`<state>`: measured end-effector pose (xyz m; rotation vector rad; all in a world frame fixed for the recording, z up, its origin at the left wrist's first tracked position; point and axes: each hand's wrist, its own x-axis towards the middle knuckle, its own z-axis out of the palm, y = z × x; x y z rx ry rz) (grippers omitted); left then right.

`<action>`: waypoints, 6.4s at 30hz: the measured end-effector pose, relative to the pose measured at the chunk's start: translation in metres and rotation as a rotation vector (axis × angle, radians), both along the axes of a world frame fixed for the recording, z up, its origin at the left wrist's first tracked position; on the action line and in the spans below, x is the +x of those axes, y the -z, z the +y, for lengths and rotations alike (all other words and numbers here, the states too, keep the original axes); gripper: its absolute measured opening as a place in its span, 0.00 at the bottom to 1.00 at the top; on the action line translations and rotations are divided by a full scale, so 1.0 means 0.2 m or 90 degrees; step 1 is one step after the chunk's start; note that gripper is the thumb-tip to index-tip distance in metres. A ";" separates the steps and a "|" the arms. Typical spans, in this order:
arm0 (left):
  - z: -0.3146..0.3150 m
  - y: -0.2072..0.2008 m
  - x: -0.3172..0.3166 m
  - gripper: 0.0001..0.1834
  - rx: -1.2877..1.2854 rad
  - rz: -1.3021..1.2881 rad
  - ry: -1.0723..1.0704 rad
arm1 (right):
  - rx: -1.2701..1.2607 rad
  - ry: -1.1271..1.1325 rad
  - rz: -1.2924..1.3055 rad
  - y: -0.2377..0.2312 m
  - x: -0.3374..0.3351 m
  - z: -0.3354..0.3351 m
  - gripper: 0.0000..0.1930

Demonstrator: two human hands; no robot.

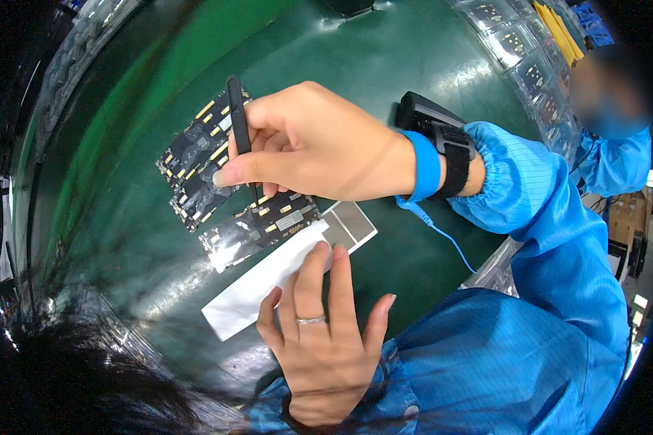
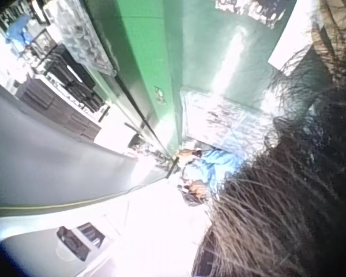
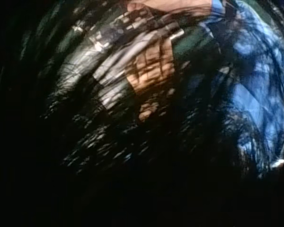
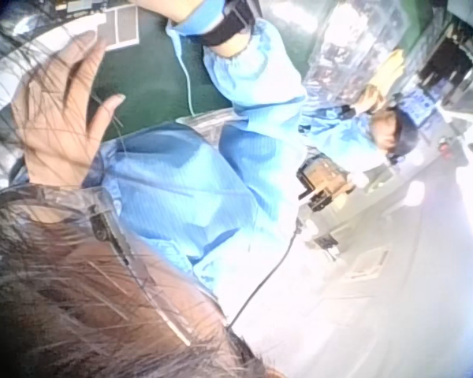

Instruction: The worker uses a pointed tool to inspect and manipulate small components on electronic circuit boards on a production line.

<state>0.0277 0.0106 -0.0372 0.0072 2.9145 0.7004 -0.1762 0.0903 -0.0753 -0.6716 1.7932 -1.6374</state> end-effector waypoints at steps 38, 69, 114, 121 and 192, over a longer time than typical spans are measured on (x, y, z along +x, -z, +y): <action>-0.07 0.08 -0.08 0.41 -0.018 0.025 -0.079 | 0.048 -0.082 0.100 0.04 -0.05 -0.04 0.20; -0.45 0.00 -0.43 0.13 0.136 0.101 -0.101 | -0.010 -0.134 0.082 -0.08 -0.06 0.33 0.09; -0.14 -0.07 -0.31 0.39 -0.043 -0.037 -0.013 | -0.032 -0.057 -0.003 0.00 -0.40 -0.08 0.12; -0.20 0.05 -0.46 0.44 -0.008 0.026 -0.047 | 0.025 -0.064 0.005 0.05 -0.43 -0.11 0.15; -0.25 0.16 -0.50 0.41 -0.052 0.004 -0.035 | 0.150 -0.214 0.118 0.06 -0.53 -0.17 0.22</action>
